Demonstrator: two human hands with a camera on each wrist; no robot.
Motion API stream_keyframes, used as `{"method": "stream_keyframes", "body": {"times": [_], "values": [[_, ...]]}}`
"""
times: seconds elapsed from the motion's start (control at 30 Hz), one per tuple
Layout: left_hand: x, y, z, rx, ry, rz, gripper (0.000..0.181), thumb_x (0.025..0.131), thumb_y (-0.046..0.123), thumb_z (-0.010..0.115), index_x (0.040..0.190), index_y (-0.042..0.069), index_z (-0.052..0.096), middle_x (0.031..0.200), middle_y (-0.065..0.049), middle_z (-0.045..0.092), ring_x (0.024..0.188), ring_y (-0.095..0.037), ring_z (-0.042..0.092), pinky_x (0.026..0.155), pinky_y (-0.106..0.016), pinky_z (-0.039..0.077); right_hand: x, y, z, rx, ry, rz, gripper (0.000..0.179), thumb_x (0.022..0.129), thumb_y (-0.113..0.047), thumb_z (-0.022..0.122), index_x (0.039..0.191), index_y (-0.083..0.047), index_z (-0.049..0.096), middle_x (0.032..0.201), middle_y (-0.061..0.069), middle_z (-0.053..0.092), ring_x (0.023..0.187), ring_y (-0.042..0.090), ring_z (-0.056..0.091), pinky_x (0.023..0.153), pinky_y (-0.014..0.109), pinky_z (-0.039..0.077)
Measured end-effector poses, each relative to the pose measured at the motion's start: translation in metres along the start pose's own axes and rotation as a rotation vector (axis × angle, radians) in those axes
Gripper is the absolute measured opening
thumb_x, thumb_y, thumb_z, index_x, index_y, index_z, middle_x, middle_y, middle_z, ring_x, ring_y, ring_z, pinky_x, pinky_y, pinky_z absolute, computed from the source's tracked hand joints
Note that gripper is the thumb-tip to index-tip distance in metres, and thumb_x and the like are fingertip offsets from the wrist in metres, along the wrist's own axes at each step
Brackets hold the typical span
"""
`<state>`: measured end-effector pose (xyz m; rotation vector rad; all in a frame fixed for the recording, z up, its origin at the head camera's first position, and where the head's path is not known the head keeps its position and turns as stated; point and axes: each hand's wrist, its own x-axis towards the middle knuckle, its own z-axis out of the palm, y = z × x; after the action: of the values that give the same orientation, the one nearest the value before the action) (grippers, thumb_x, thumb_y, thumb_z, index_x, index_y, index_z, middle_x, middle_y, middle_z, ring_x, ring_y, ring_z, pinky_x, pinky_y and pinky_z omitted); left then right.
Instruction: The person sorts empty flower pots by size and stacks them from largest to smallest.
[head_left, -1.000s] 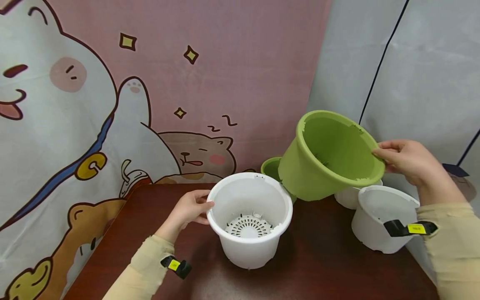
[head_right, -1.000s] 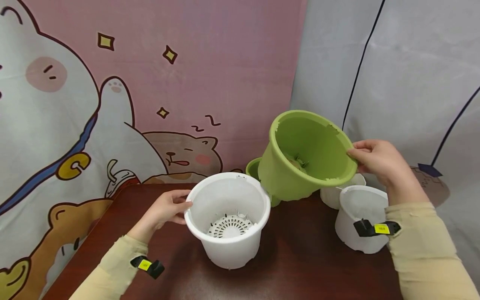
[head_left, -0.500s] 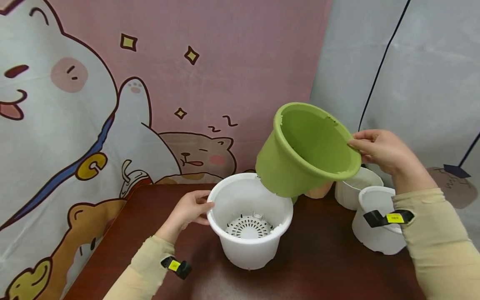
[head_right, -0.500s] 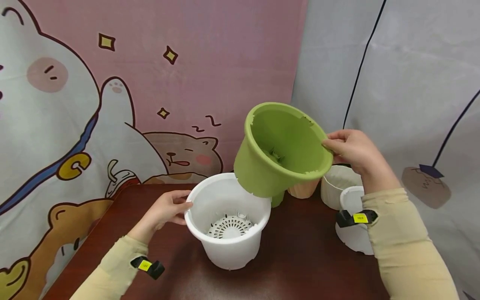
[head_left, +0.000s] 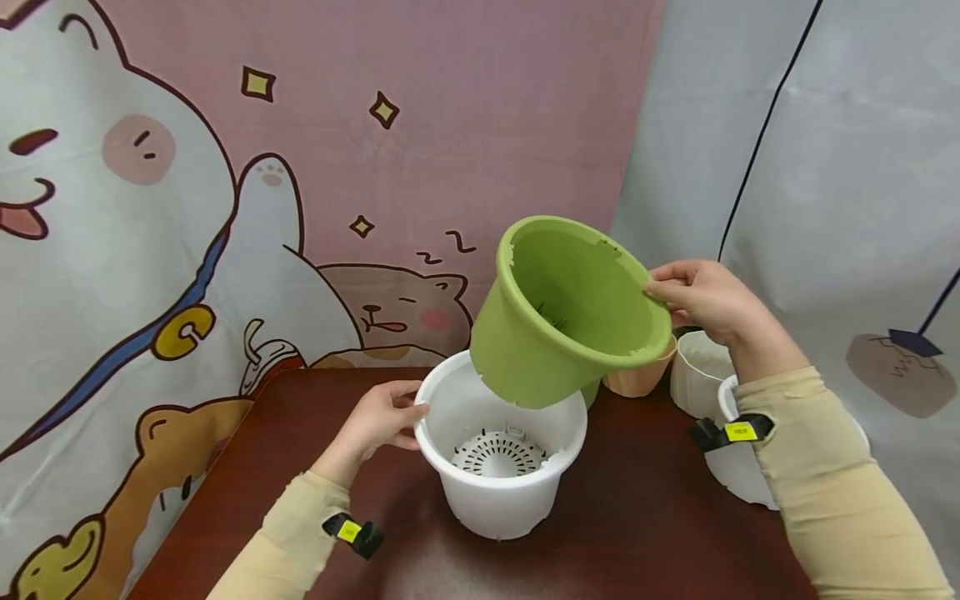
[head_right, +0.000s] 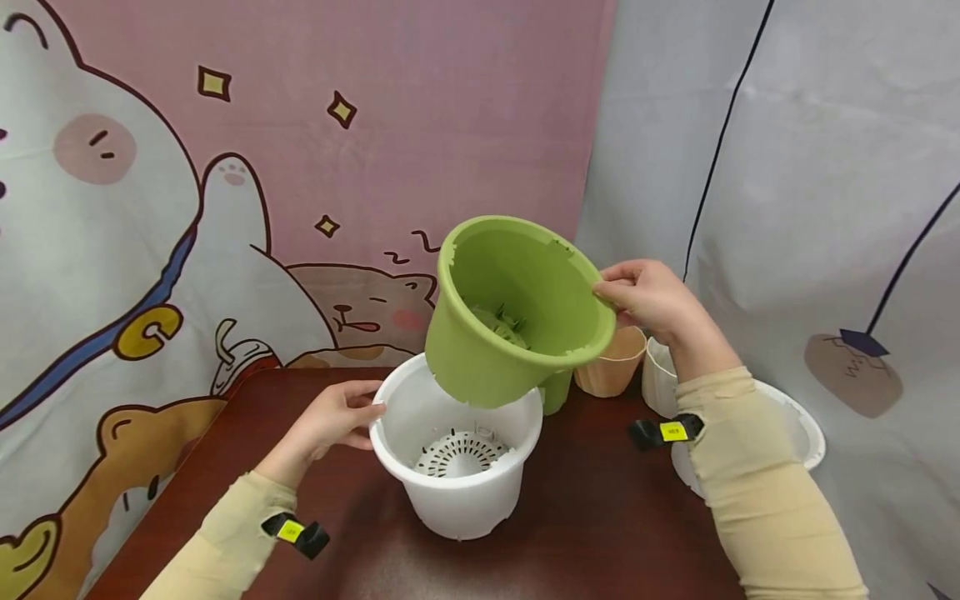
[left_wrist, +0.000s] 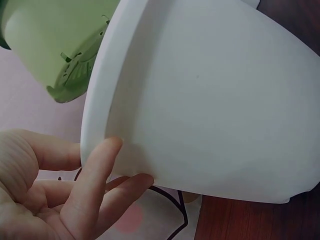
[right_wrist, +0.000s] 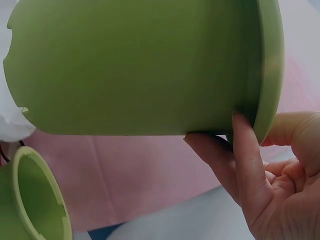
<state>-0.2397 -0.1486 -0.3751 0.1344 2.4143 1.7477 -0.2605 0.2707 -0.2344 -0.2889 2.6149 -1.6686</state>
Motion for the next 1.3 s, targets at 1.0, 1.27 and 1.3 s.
{"method": "stream_keyframes", "body": {"times": [1.0, 1.27, 1.3], "values": [[-0.001, 0.002, -0.001, -0.02, -0.021, -0.008, 0.047, 0.093, 0.0, 0.066, 0.138, -0.005, 0.052, 0.112, -0.028, 0.063, 0.073, -0.026, 0.07, 0.057, -0.041, 0.063, 0.009, 0.003, 0.051, -0.056, -0.105, 0.009, 0.031, 0.1, -0.007, 0.055, 0.121, 0.015, 0.055, 0.083, 0.003, 0.067, 0.066, 0.008, 0.06, 0.059, 0.023, 0.058], [0.0, 0.002, -0.001, -0.018, -0.023, -0.012, 0.047, 0.094, -0.001, 0.065, 0.138, -0.005, 0.052, 0.111, -0.026, 0.063, 0.075, -0.026, 0.07, 0.058, -0.041, 0.063, 0.011, 0.01, 0.065, -0.088, -0.154, 0.0, 0.031, 0.101, -0.007, 0.054, 0.122, 0.016, 0.055, 0.088, 0.011, 0.068, 0.065, 0.012, 0.06, 0.056, 0.024, 0.056], [0.0, 0.002, -0.001, -0.016, -0.022, -0.013, 0.047, 0.093, -0.001, 0.065, 0.138, -0.005, 0.052, 0.111, -0.026, 0.063, 0.075, -0.026, 0.07, 0.058, -0.041, 0.063, 0.011, 0.011, 0.067, -0.094, -0.156, 0.002, 0.031, 0.101, -0.007, 0.055, 0.122, 0.016, 0.055, 0.089, 0.012, 0.068, 0.066, 0.012, 0.06, 0.056, 0.024, 0.056]]}}
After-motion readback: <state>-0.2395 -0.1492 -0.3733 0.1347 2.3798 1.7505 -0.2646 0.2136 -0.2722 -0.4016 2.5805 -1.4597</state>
